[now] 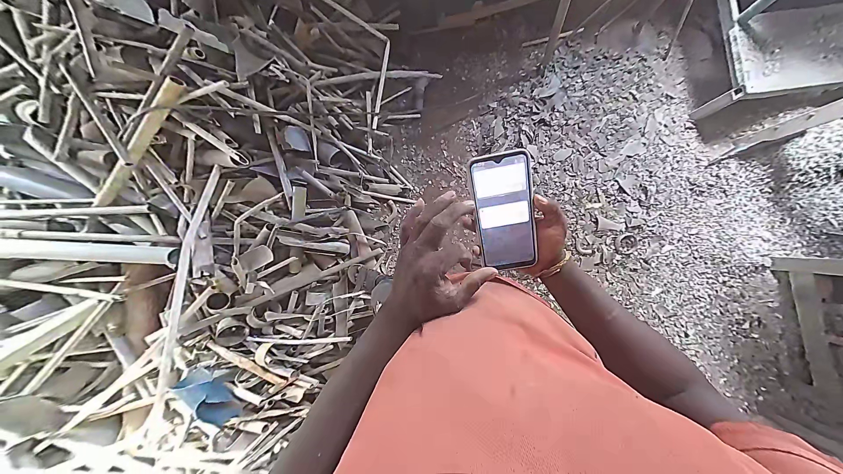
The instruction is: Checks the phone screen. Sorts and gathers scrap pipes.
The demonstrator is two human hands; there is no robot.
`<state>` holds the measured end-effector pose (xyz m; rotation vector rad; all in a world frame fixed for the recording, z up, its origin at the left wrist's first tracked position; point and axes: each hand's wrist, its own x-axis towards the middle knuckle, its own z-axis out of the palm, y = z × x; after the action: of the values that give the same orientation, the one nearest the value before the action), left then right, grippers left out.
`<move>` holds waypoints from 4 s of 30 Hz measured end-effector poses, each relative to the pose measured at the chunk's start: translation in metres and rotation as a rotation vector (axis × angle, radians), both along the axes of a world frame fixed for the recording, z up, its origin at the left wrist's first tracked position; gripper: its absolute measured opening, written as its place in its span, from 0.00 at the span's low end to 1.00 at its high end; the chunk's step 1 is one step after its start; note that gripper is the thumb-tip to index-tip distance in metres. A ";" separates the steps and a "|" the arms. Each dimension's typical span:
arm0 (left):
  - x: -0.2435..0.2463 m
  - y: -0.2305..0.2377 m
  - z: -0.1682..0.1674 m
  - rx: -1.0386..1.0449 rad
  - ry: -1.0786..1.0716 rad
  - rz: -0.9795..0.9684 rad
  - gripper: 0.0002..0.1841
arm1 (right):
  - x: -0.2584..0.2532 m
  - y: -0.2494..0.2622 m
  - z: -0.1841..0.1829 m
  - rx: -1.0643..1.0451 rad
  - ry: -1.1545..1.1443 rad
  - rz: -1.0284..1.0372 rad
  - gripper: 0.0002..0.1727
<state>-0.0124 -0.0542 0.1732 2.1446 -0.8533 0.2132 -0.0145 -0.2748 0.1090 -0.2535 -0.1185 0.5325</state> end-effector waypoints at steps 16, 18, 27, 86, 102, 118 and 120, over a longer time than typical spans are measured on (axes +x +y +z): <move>0.002 0.002 0.003 -0.004 0.009 0.004 0.19 | 0.005 0.001 0.005 0.043 -0.004 -0.003 0.28; 0.002 0.002 0.002 0.002 0.006 0.005 0.19 | 0.005 0.001 0.005 0.060 -0.008 0.010 0.28; 0.000 0.002 0.001 -0.006 0.005 0.010 0.19 | 0.002 0.003 0.006 0.060 -0.001 0.008 0.28; 0.009 0.000 -0.002 0.062 0.038 0.020 0.17 | 0.011 0.002 -0.008 -0.049 0.018 -0.120 0.26; 0.008 -0.002 -0.005 0.072 0.035 0.012 0.18 | 0.009 0.002 -0.010 -0.035 0.044 -0.106 0.27; 0.007 -0.002 -0.005 0.064 0.051 0.011 0.17 | 0.011 0.002 -0.010 0.025 -0.003 -0.065 0.28; 0.007 -0.002 -0.005 0.061 0.054 0.010 0.17 | 0.010 0.001 -0.012 0.010 0.004 -0.077 0.27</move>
<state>-0.0055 -0.0564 0.1679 2.2012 -0.8278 0.1356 -0.0049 -0.2734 0.0966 -0.2461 -0.1067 0.4559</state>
